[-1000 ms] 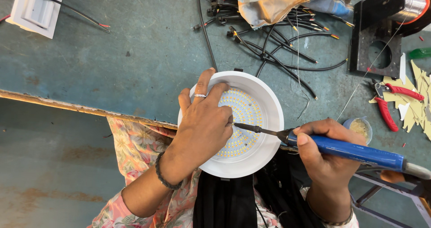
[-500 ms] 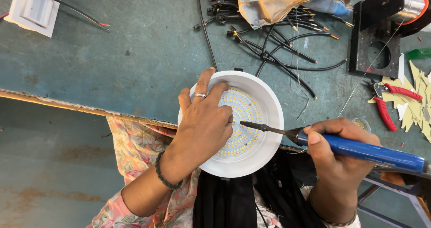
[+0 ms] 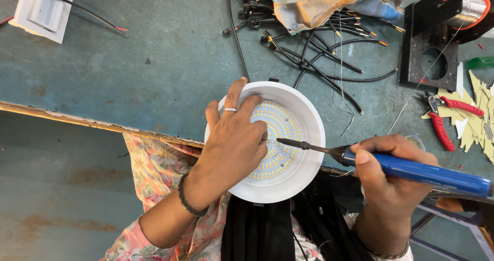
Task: The person solders wires onto the LED board of a round ceiling light panel, dipping the wire ends into flux and applying a soldering iron to the board's contact points. They use pliers to trim or position wires, then set the finished panel aside and continue working on the next panel.
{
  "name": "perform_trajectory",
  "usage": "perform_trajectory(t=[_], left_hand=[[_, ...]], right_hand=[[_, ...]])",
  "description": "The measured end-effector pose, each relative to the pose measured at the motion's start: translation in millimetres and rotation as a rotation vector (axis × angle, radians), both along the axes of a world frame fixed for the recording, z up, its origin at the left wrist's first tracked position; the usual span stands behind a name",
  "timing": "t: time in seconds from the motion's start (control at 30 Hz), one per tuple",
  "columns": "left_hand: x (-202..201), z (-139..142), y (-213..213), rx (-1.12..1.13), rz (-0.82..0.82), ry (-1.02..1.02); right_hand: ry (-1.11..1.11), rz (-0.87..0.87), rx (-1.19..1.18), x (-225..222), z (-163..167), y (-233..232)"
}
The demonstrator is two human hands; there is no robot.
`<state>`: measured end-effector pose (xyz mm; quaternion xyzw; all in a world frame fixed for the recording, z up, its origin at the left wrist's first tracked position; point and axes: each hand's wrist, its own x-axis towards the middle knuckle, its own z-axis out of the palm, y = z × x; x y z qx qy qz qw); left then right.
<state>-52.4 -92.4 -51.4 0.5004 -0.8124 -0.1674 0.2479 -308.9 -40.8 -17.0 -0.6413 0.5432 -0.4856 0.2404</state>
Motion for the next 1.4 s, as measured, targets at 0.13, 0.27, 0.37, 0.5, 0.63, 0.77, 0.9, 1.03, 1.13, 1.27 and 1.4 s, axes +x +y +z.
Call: perform_trajectory(t=[0.13,0.27,0.37,0.5,0.63,0.77,0.9,1.03,1.13,1.27,1.4], left_hand=[[0,0,0,-0.022,0.003,0.0],[0,-1,0,-0.032,0.009,-0.019],[0,-1,0,-0.025,0.012,-0.027],[0,-3,0,-0.029,0.015,-0.032],[0,-3,0,-0.036,0.016,-0.029],[1,-3,0,-0.038,0.015,-0.026],[0,-5,0,-0.02,0.029,-0.027],[1,-4,-1,0.009,0.029,-0.059],[6,-1,-1,0.029,-0.01,-0.058],[27,6,6,0.033,-0.11,0.007],[41,9,15,0.056,-0.082,-0.025]], right_hand=[[-0.058,-0.024,-0.024,-5,-2,0],[-0.083,-0.046,-0.033,-9,-4,3],[-0.101,-0.045,-0.035,-9,-6,5],[-0.091,-0.057,-0.025,-7,-8,6],[-0.102,-0.122,-0.004,-4,-4,6],[-0.18,-0.14,-0.042,-3,-5,14],[-0.267,-0.173,-0.095,-11,-19,21],[-0.471,-0.114,-0.239,0,-54,21],[-0.598,0.003,-0.272,25,-86,18],[-0.384,0.006,-0.342,51,-114,15],[-0.255,0.038,-0.312,56,-114,13]])
